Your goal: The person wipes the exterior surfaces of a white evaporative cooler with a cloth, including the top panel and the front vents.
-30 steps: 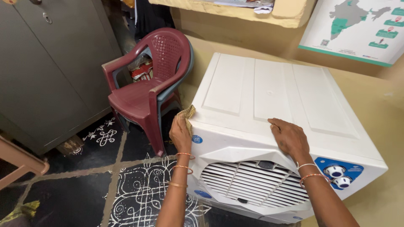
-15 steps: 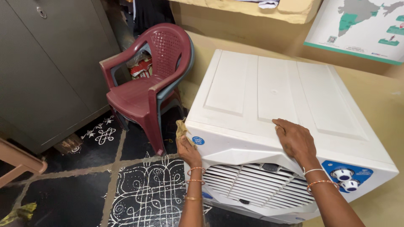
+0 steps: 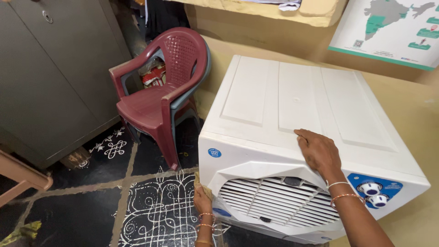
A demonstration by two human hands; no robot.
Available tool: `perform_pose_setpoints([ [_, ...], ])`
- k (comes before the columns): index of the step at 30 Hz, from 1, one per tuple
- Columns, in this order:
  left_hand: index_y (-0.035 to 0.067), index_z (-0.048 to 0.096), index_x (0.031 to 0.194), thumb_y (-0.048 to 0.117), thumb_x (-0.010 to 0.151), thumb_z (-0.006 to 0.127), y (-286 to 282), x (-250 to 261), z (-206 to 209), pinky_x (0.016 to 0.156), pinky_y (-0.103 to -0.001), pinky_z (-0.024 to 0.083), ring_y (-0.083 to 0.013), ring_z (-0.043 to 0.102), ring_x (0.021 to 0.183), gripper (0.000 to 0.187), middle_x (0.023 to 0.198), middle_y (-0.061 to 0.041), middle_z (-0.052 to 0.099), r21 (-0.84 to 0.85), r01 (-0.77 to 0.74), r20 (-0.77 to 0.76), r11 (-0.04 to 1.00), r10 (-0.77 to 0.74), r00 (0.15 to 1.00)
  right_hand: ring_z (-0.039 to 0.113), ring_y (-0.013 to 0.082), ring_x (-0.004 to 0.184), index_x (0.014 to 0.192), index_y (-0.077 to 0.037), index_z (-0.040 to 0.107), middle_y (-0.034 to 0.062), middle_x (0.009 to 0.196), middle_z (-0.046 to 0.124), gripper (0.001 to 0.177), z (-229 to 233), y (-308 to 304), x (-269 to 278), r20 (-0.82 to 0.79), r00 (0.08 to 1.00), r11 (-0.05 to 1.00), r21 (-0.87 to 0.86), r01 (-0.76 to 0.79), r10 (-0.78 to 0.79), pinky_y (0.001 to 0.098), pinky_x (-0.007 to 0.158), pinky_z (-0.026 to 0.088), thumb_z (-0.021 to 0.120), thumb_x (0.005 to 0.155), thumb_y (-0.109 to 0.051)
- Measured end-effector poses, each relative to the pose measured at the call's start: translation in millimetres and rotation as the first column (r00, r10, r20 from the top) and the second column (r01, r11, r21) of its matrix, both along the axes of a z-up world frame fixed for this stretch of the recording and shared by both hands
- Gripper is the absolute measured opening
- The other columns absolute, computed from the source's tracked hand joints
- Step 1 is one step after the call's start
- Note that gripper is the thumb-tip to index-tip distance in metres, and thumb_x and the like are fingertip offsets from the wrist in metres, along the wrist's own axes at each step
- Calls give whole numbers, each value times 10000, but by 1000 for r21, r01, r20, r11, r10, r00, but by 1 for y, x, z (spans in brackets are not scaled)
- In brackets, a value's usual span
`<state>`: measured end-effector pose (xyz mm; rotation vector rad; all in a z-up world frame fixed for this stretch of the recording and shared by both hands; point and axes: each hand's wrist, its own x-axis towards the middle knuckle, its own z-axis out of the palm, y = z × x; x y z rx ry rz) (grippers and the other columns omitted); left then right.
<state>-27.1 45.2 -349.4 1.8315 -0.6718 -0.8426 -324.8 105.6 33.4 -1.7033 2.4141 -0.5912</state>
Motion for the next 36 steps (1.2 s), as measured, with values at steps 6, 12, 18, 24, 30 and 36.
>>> perform_pose_setpoints([
  [6,-5,651,1269,417,1101,419,-23,-22,52,698,-349,542,-160,659,812,509,970,-107,688,-433,-110,-242,895,2,970,644,316,1205,1293,-299,711,44,1295,711,373,-1,-2,-2,-11,1000,1000,0,-7,7,436,1056,501,502,993,-374],
  [12,-29,564,1474,533,1123,339,19,-14,169,659,-373,480,-303,529,781,699,906,-282,518,-516,-130,-491,847,-168,855,635,327,1211,1305,-311,703,56,1288,711,378,2,-1,-1,4,1000,1000,20,5,-6,448,1055,496,506,989,-378],
  [18,74,476,1426,552,974,383,70,24,245,797,-338,651,-248,694,1072,665,1296,-167,633,-504,-204,-793,839,-356,495,650,335,1194,1308,-306,705,65,1277,719,380,0,0,-2,-5,1000,1000,10,-14,14,447,1057,501,497,999,-379],
  [24,-51,447,1362,108,887,539,91,33,281,843,-408,600,-329,697,1108,510,1243,-240,621,-645,137,-696,752,-652,302,656,334,1187,1309,-306,705,68,1262,727,381,0,0,-2,10,1000,1000,23,-4,3,442,1054,509,493,1002,-382],
  [30,-122,491,1370,-34,790,503,107,24,277,825,-359,656,-295,730,1001,587,1158,-232,667,-646,380,-654,662,-736,172,661,326,1167,1303,-296,709,62,1233,740,378,3,3,-1,-8,1000,1000,-4,-19,19,441,1050,507,492,1003,-375],
  [36,57,494,1450,-17,831,470,101,32,273,737,-319,614,-216,718,844,624,1112,-167,704,-379,796,-501,472,-828,253,667,316,1169,1303,-297,707,49,1232,745,375,3,3,-1,37,999,1000,20,6,-7,433,1056,512,491,1007,-379],
])
